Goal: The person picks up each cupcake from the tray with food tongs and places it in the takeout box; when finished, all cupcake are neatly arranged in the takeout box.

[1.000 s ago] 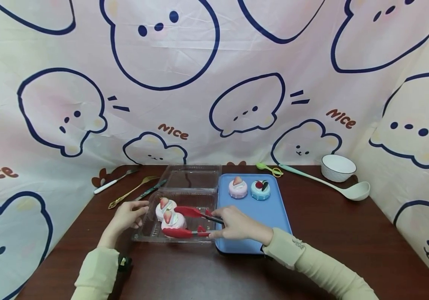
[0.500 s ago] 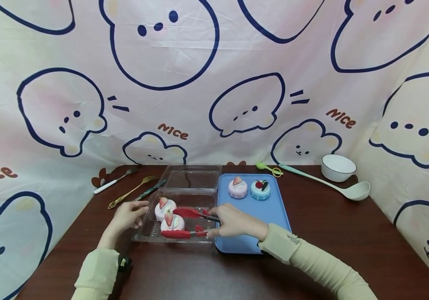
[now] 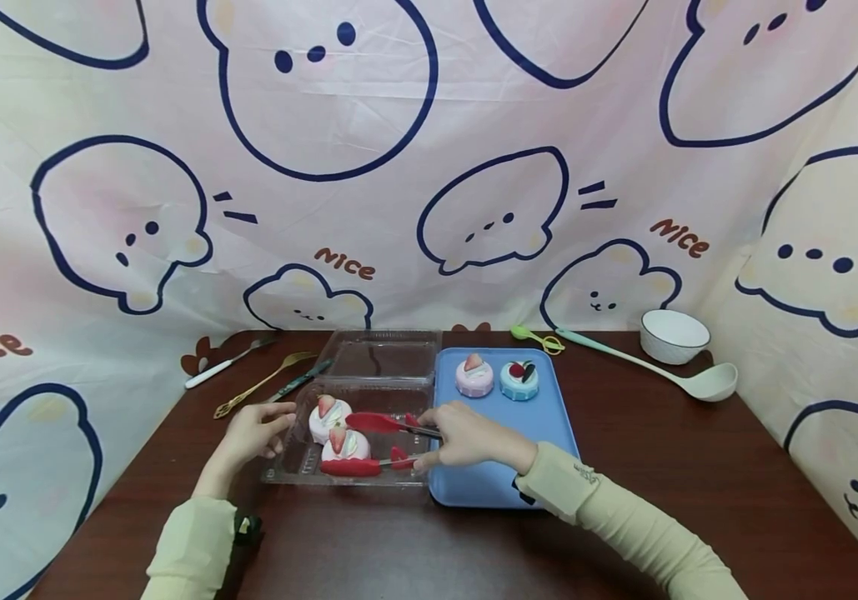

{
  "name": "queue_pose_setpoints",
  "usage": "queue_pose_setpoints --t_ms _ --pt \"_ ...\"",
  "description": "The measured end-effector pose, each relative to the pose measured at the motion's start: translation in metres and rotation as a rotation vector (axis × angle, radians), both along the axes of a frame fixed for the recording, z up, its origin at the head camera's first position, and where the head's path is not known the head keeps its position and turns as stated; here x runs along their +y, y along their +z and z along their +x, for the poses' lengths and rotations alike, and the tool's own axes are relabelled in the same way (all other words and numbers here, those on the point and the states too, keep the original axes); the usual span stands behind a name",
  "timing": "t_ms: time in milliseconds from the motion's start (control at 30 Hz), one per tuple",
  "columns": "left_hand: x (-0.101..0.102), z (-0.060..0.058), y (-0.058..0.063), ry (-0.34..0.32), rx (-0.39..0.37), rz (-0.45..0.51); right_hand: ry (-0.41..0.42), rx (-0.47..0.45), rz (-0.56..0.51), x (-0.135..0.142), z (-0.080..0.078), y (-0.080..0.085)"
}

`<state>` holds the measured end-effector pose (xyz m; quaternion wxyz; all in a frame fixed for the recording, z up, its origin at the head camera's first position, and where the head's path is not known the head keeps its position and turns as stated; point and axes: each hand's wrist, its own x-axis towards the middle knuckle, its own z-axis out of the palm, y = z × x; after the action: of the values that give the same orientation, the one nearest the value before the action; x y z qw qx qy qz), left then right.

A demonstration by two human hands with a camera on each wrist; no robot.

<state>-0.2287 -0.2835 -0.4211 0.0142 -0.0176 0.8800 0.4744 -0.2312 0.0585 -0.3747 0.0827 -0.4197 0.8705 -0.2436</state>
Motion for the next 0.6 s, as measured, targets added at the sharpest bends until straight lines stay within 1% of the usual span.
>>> queue_pose_setpoints --t_ms 233,467,600 --pt "0.0 0.0009 0.0006 0.003 -0.007 0.0 -0.014 -0.033 0.006 0.0049 -0.0025 0.0021" --pt "0.0007 0.0019 0.0037 -0.002 0.002 -0.007 -0.003 -0.024 0.015 0.0048 -0.0004 0.0064" --pt "0.0014 0.0019 0.0024 0.005 -0.001 -0.005 -0.014 -0.039 0.03 0.0029 0.0013 0.0064"
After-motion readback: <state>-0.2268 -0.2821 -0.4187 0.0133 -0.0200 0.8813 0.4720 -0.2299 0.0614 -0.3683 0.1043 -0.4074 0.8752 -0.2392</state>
